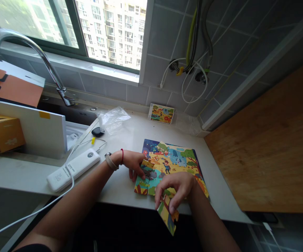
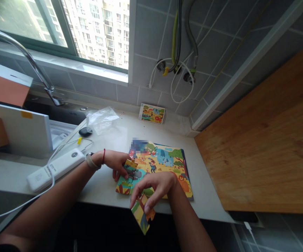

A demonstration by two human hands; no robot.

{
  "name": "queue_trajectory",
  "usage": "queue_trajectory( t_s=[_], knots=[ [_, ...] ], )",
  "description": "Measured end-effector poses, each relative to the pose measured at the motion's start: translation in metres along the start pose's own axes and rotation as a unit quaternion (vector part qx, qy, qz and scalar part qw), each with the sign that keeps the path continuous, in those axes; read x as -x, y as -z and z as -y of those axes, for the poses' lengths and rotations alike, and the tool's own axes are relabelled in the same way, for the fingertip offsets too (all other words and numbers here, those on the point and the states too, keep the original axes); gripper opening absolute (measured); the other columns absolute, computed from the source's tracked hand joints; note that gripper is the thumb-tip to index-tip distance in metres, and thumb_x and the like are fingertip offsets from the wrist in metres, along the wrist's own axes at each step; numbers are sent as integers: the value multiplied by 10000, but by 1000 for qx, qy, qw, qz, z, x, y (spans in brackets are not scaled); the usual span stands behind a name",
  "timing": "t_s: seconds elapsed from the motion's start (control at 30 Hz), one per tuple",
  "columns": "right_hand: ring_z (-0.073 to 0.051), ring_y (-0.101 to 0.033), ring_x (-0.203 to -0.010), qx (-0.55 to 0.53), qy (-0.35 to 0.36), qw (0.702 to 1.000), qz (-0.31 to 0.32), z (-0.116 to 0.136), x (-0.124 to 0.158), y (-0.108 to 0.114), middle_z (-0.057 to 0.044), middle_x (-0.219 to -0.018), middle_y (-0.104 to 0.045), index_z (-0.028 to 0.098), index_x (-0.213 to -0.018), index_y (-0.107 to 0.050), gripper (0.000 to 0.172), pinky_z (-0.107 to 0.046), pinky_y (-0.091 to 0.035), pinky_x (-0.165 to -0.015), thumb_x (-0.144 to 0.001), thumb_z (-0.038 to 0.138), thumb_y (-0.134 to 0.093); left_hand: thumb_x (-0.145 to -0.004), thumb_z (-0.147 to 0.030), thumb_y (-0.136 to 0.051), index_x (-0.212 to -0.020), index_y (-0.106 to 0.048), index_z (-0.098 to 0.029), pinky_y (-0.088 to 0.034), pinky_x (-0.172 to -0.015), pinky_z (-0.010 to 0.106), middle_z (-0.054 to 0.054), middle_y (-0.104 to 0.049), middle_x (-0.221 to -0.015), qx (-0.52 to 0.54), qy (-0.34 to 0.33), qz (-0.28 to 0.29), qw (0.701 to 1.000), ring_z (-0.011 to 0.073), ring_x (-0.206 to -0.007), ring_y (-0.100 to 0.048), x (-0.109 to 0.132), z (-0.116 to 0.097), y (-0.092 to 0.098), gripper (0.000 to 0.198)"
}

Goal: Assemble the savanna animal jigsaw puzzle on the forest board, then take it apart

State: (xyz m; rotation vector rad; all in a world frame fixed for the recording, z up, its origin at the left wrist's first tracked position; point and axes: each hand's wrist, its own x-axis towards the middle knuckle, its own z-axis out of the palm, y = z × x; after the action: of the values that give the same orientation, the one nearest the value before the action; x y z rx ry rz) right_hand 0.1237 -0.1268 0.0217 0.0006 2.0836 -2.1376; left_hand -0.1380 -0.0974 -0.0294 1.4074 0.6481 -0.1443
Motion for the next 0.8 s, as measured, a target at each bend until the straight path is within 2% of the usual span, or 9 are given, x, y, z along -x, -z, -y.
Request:
queue_trajectory(
  t_s=[0.17,0.27,0.33,0.43,0.53,0.6,0.7,0.8],
  knots=[
    [-174,-716,-906,-17,-47,997,-56,-8,-14,-14,-61,-1019,-768,164,-1261,-753,495,-244,-561,-853,-861,448,-819,-670,-485,-937,-986,-704,-154,-684,-605,382,61,-787,-782,-5,11,17,1000,262,-675,-784,0,-1,-2,514],
    [-161,-709,-867,-28,-60,997,-47,-14,-19,-11,-44,-992,-761,166,-1249,-754,483,-236,-565,-830,-851,428,-829,-661,-479,-945,-983,-705,-152,-687,-617,389,64,-792,-796,3,15,27,1000,258,-668,-784,-1,-1,-2,518],
    [-163,-702,-849,-22,-57,997,-39,-12,-21,-8,-45,-975,-758,159,-1231,-760,464,-243,-569,-820,-854,422,-827,-649,-475,-953,-975,-703,-152,-674,-577,348,53,-785,-763,11,18,23,1000,242,-634,-774,-1,-1,-1,523],
    [-165,-689,-844,7,-50,997,-58,0,-20,-8,-44,-966,-747,162,-1235,-760,444,-240,-563,-795,-868,405,-810,-658,-490,-950,-995,-706,-151,-648,-522,302,42,-773,-726,18,15,13,1000,228,-599,-762,0,1,1,537],
    [-176,-685,-928,72,-47,991,-105,16,-12,-16,-61,-1061,-747,183,-1276,-751,419,-241,-542,-845,-894,353,-779,-665,-501,-948,-1010,-718,-149,-645,-518,295,38,-777,-749,33,13,1,999,220,-600,-760,0,2,4,543],
    [-185,-691,-968,85,-37,990,-109,24,-6,-24,-78,-1117,-754,197,-1306,-741,409,-250,-536,-875,-922,337,-751,-647,-475,-964,-1036,-720,-160,-643,-529,277,23,-783,-776,57,29,-7,998,202,-608,-757,1,1,6,557],
    [-194,-700,-1012,107,-25,987,-117,22,-1,-35,-90,-1142,-763,210,-1318,-738,394,-271,-518,-951,-939,316,-730,-627,-461,-979,-1059,-721,-167,-635,-528,264,3,-778,-763,84,48,-27,995,191,-598,-749,4,-1,7,583],
    [-208,-707,-996,149,-37,980,-126,6,-1,-35,-78,-1103,-770,230,-1315,-736,422,-297,-513,-961,-904,325,-753,-629,-487,-976,-1012,-725,-161,-625,-514,260,1,-767,-729,95,52,-68,992,190,-582,-742,8,-5,7,563]
  ],
)
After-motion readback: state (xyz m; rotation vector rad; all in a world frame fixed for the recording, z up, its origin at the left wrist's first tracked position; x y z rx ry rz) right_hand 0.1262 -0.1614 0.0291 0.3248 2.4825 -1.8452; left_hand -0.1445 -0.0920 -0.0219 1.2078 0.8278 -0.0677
